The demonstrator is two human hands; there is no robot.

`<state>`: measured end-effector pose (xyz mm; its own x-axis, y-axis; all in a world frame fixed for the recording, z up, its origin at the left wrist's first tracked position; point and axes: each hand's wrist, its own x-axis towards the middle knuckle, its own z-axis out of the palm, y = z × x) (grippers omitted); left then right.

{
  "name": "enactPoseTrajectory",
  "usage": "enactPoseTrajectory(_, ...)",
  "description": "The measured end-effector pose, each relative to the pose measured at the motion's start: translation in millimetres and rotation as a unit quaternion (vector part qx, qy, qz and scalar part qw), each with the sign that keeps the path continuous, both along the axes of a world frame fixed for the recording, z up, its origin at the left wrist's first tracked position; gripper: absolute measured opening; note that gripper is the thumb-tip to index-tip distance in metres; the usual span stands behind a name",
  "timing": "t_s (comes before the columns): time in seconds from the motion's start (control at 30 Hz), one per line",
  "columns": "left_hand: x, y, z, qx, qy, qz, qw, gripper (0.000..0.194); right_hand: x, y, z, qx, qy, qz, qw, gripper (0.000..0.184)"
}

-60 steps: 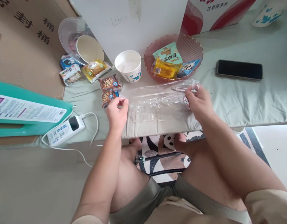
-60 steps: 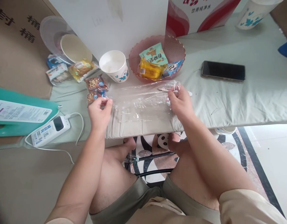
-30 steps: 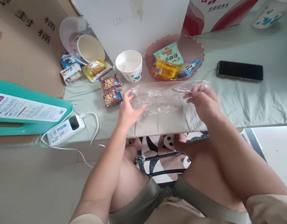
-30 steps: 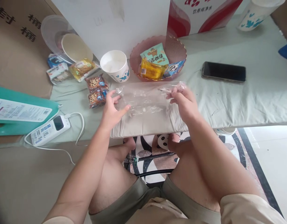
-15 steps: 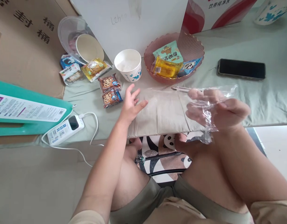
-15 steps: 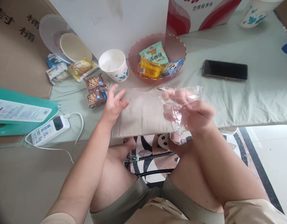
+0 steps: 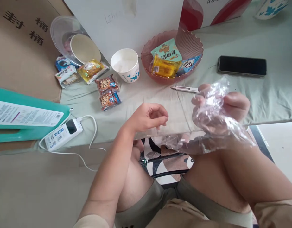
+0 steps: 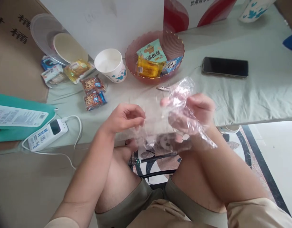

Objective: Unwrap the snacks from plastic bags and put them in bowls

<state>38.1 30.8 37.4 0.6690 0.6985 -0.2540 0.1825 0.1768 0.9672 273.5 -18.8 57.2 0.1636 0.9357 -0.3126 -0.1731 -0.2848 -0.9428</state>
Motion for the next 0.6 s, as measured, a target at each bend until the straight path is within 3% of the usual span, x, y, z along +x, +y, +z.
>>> enactPoseTrajectory(0.1, -3, 3, -9.7, -0.031, -0.027, 0.058, 0.997, 0.032, 2, 17, -14.6, 0.001, 0.112, -0.037, 0.993, 0.026)
enactPoseTrajectory(0.17, -5, 5, -18.4, -0.029, -0.066, 0.149, 0.986, 0.034, 0, 26, -29.2, 0.048, 0.171, -0.13, 0.976, 0.027)
enactPoseTrajectory(0.23, -5, 7, -27.8, -0.022, -0.106, 0.254, 0.961, 0.038, -7, 29, -41.5, 0.063, 0.208, -0.175, 0.96, 0.034)
enactPoseTrajectory(0.33, -3, 5, -39.7, -0.043, -0.139, 0.347, 0.927, 0.044, -25, 26, -48.6, 0.012, 0.225, -0.099, 0.969, 0.051)
enactPoseTrajectory(0.43, -3, -2, -44.8, -0.058, -0.103, 0.332, 0.936, 0.039, -42, 22, -48.0, -0.049, 0.228, 0.034, 0.972, 0.054)
enactPoseTrajectory(0.53, -6, -8, -43.5, -0.066, -0.025, 0.21, 0.975, 0.037, -50, 24, -50.5, -0.082, 0.183, 0.062, 0.978, 0.039)
enactPoseTrajectory(0.6, -9, -6, -41.6, -0.1, 0.004, 0.151, 0.983, 0.041, -50, 26, -54.0, -0.103, 0.131, 0.067, 0.984, 0.029)
